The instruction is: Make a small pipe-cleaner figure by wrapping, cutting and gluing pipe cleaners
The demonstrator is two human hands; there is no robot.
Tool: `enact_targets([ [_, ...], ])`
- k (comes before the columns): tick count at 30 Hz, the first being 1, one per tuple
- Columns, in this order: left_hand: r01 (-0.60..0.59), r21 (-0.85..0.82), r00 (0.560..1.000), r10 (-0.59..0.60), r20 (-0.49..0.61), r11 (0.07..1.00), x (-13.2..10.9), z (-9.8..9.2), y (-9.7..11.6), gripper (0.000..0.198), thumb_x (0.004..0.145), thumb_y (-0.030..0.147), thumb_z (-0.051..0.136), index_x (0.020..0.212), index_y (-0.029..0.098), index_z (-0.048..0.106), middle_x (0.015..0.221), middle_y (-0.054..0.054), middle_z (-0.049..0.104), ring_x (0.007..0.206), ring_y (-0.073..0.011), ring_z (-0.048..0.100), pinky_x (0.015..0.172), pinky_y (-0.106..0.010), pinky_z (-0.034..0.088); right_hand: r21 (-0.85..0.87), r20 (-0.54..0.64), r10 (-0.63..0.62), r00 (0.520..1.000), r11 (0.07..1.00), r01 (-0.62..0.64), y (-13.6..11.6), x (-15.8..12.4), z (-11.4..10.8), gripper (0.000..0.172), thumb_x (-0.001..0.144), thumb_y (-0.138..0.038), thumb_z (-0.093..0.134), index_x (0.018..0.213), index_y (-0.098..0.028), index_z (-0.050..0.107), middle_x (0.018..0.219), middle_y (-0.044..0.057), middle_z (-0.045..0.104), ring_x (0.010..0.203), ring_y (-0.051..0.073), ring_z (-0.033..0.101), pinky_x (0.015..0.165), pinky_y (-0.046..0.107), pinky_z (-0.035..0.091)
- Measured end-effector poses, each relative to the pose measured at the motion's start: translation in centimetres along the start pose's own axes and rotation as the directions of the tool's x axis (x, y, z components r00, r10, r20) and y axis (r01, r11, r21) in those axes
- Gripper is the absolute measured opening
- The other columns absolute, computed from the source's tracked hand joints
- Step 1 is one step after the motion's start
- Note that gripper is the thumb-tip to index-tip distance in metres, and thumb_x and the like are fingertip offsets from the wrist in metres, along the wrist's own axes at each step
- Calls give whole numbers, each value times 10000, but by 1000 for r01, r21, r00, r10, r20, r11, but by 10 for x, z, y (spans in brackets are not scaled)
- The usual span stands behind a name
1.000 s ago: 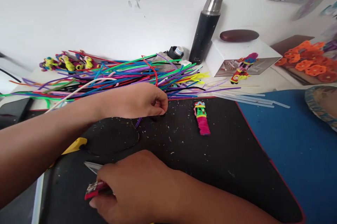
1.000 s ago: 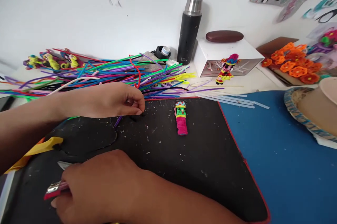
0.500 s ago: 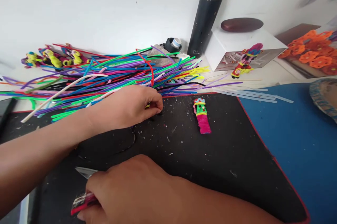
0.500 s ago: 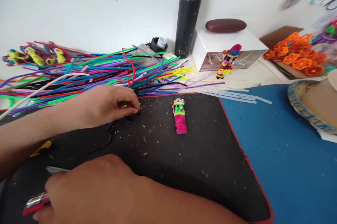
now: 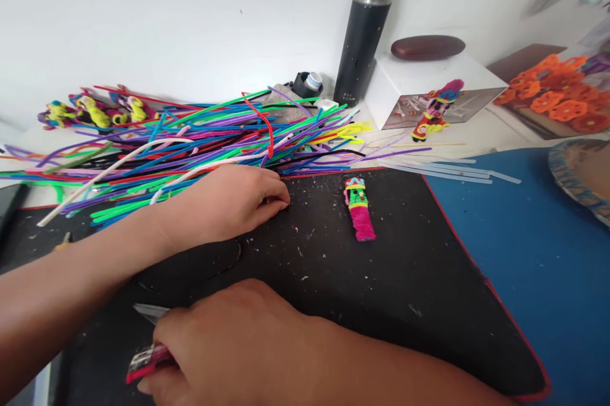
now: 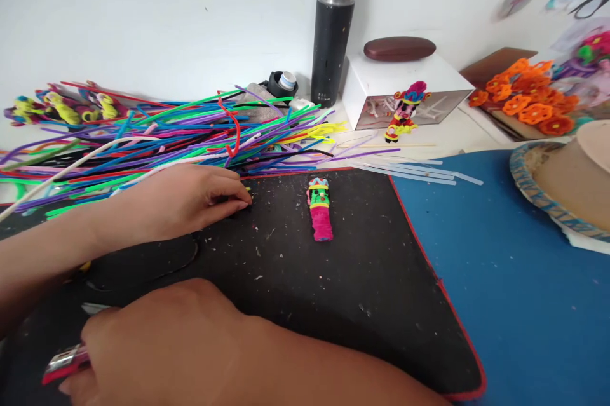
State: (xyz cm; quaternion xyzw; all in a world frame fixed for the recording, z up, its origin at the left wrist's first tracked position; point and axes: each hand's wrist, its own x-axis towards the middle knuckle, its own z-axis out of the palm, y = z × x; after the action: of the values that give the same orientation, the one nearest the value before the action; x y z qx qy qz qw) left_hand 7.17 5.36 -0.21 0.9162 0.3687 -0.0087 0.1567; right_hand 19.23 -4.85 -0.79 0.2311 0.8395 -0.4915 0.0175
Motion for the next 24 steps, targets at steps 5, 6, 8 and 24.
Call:
enact_targets([
  [5,-31,41,1000,30,7,999,-2,2,-1,223,1012,279,571,1044,251,790,1074,-39,806,929,-242,748,797,-332,534,-3,1,-4,1000,1000,4,-1,0,0,400,1020,-428,521,1155,-145,769,1020,143,846,852,353,817,653,392,617],
  [6,-36,54,999,36,3,998,-2,3,-1,207,1008,270,581,1039,251,785,1066,-42,802,940,-245,744,798,-332,533,-7,-1,-5,1000,1000,5,-1,-1,-1,400,1021,-426,520,1156,-143,769,1024,143,846,852,353,818,651,392,618],
  [8,-51,87,999,51,2,995,-2,4,1,190,1017,254,580,1015,242,769,1026,-53,788,949,-251,734,794,-334,528,-18,-7,-8,1000,1000,8,-1,-1,-1,395,1022,-422,529,1160,-143,770,1032,142,848,857,352,819,656,392,621],
  [24,111,-136,976,-134,-174,984,-16,-16,0,249,1027,378,543,981,223,732,909,-27,754,773,-199,661,698,-305,470,112,-346,39,937,994,0,4,-7,0,270,972,-476,654,958,-221,742,886,55,827,773,256,755,585,293,430],
])
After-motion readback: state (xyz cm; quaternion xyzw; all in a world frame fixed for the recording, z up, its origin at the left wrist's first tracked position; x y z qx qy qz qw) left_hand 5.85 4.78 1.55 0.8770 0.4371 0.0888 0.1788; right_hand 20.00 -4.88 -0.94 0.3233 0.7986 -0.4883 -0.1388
